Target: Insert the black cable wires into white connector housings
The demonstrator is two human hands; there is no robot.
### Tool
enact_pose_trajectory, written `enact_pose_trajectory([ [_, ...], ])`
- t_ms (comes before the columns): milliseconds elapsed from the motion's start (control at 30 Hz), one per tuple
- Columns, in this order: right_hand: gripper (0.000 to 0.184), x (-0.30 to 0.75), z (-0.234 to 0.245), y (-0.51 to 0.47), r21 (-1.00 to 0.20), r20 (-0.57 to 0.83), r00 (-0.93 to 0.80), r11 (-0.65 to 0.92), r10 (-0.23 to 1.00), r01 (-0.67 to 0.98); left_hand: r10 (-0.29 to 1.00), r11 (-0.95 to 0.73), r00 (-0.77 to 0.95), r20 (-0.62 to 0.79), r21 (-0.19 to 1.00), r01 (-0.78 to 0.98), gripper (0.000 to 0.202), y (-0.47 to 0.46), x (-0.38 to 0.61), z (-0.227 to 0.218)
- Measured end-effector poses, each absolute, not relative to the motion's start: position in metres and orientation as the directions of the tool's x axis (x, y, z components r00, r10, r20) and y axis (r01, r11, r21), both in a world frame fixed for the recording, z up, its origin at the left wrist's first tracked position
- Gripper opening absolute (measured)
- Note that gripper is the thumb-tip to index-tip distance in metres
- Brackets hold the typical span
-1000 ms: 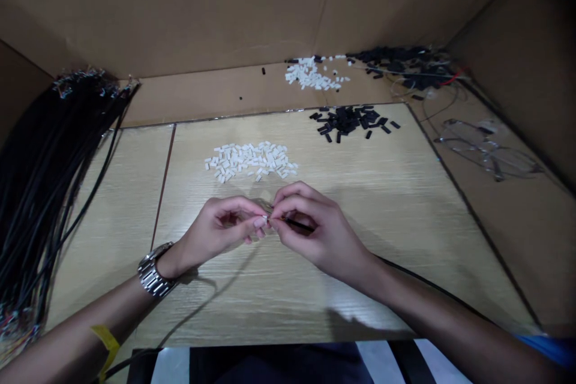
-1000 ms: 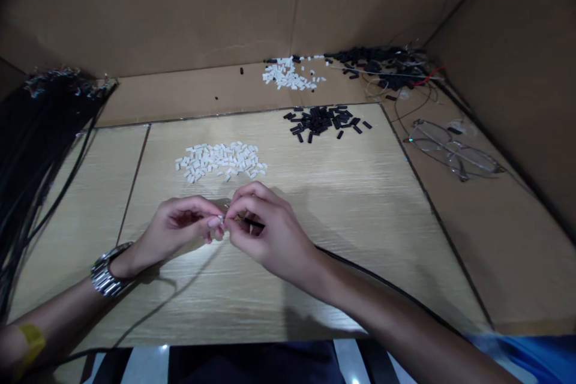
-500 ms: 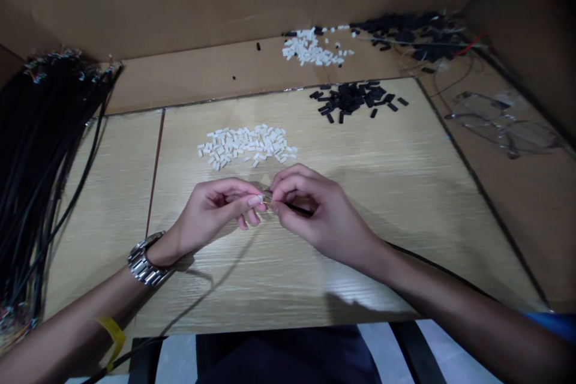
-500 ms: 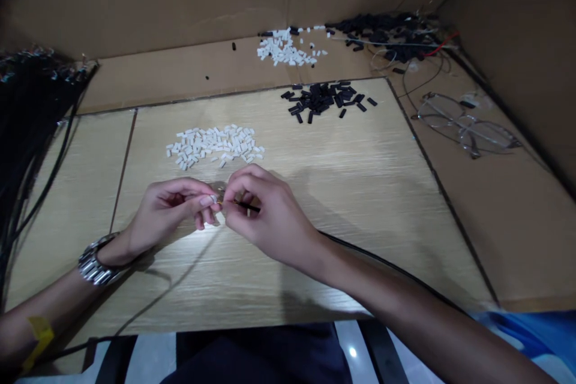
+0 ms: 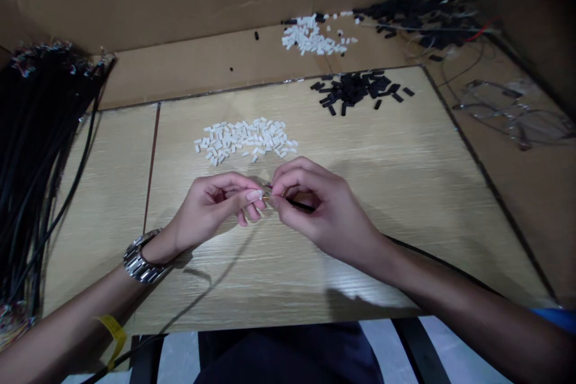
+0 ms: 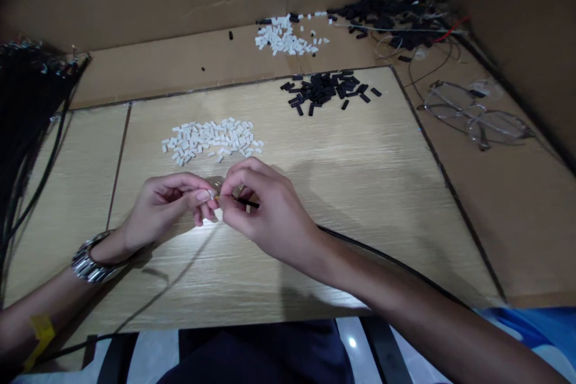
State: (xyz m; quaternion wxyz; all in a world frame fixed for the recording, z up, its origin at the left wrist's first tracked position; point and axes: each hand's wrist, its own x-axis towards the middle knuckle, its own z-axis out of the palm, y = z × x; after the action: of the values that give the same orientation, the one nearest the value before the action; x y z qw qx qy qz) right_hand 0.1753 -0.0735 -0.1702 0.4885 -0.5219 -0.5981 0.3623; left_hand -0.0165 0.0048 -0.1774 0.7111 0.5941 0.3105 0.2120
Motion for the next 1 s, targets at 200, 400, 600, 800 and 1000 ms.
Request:
enact_pose_trajectory([
  [200, 0.013, 0.1752, -0.1714, -0.0732, -0.914, 0.259, 0.018, 0.239, 0.966, 0.329, 0.677, 0.158, 0.713, -0.185, 0.982, 0.106, 0.008, 0.0019, -0.0164, -0.1774],
  [400, 0.014, 0.1767, -0.1721, -0.073, -0.897, 0.267, -0.01, 0.253, 0.964, 0.363, 0.665, 0.056, 0.73, -0.158, 0.985, 0.162, 0.011, 0.0019, -0.0161, -0.1778],
  [600, 0.014, 0.1769, -0.1716, -0.0744, -0.903, 0.27, -0.017, 0.259, 0.963, 0.343, 0.657, 0.093, 0.736, -0.161, 0.987, 0.133, 0.011, 0.003, -0.0172, -0.1775],
  [800, 0.013, 0.1769, -0.1729, -0.0754, -0.91, 0.273, -0.027, 0.268, 0.962, 0.317, 0.657, 0.139, 0.725, -0.206, 0.979, 0.153, 0.01, 0.0034, -0.0172, -0.176],
  [1000, 0.011, 0.1762, -0.1722, -0.0763, -0.898, 0.305, -0.02, 0.294, 0.952, 0.328, 0.63, 0.193, 0.737, -0.244, 0.969, 0.156, 0.005, 0.0058, -0.0189, -0.1728],
])
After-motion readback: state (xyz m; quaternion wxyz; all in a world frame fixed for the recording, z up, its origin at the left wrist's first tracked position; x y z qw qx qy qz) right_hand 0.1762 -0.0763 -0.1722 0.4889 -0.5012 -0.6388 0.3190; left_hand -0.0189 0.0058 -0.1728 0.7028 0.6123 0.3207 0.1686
